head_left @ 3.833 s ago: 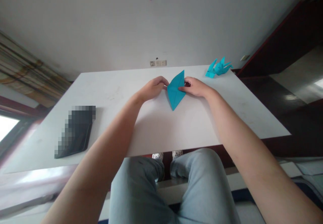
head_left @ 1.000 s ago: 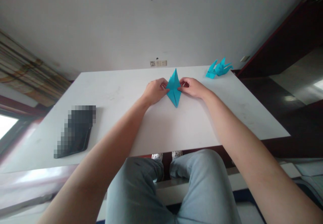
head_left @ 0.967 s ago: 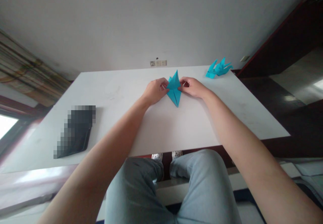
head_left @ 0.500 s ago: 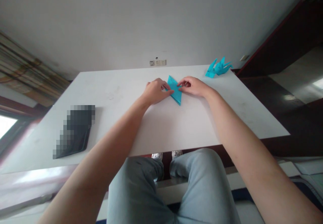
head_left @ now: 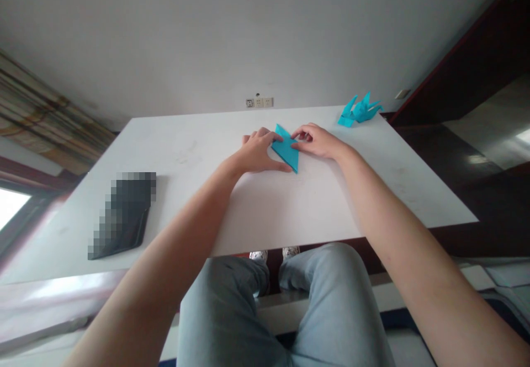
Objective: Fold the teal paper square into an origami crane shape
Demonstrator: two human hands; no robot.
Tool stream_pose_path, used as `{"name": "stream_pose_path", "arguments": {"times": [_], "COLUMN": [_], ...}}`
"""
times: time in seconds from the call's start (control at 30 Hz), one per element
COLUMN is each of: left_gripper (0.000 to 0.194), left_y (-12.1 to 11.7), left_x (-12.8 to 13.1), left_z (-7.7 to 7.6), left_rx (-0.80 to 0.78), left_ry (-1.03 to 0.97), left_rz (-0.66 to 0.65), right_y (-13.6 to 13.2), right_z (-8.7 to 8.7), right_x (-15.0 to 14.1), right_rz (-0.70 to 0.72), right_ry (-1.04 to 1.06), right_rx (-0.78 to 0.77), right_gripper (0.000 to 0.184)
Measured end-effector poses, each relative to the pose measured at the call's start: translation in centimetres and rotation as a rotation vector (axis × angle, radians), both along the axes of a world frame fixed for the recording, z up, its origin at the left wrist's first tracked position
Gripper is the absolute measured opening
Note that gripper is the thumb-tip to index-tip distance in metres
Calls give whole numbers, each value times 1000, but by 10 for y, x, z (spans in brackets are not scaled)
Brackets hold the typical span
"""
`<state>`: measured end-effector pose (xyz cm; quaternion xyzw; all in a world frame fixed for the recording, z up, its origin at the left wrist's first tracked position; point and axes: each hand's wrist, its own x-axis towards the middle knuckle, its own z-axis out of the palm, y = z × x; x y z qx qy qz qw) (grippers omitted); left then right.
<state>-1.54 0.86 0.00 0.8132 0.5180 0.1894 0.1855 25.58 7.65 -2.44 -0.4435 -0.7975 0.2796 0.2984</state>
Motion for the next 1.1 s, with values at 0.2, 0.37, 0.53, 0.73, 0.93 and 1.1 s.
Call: {"name": "stream_pose_path", "arguments": {"times": [0.2,0.37,0.53,0.73,0.93,1.1], "left_gripper": [50,31,25,55,32,22], "left_y": [3,8,10,9,12,11], "left_x": [-2,-1,0,0,-2,-1], "left_z": [2,0,-1,-7,-9,-7], "left_rx": [28,99,86,78,118,122], "left_ry": [-43,-53,-76,-211,-154,-72], "left_rz": [20,48,103,166,198,148], "right_y": [-1,-4,-5,-5,-4,-5], "right_z": [5,6,7,7,-1,-1], "right_x": [-4,-8,-8,-7,-7,-4], "right_rz": [26,-15,-10,44,26,9], "right_ry": [2,87,66,-28,-31,10], "right_rx": [-5,-127,-121,-20,-22,-23], "right_gripper": [65,96,93,73,37,62]}}
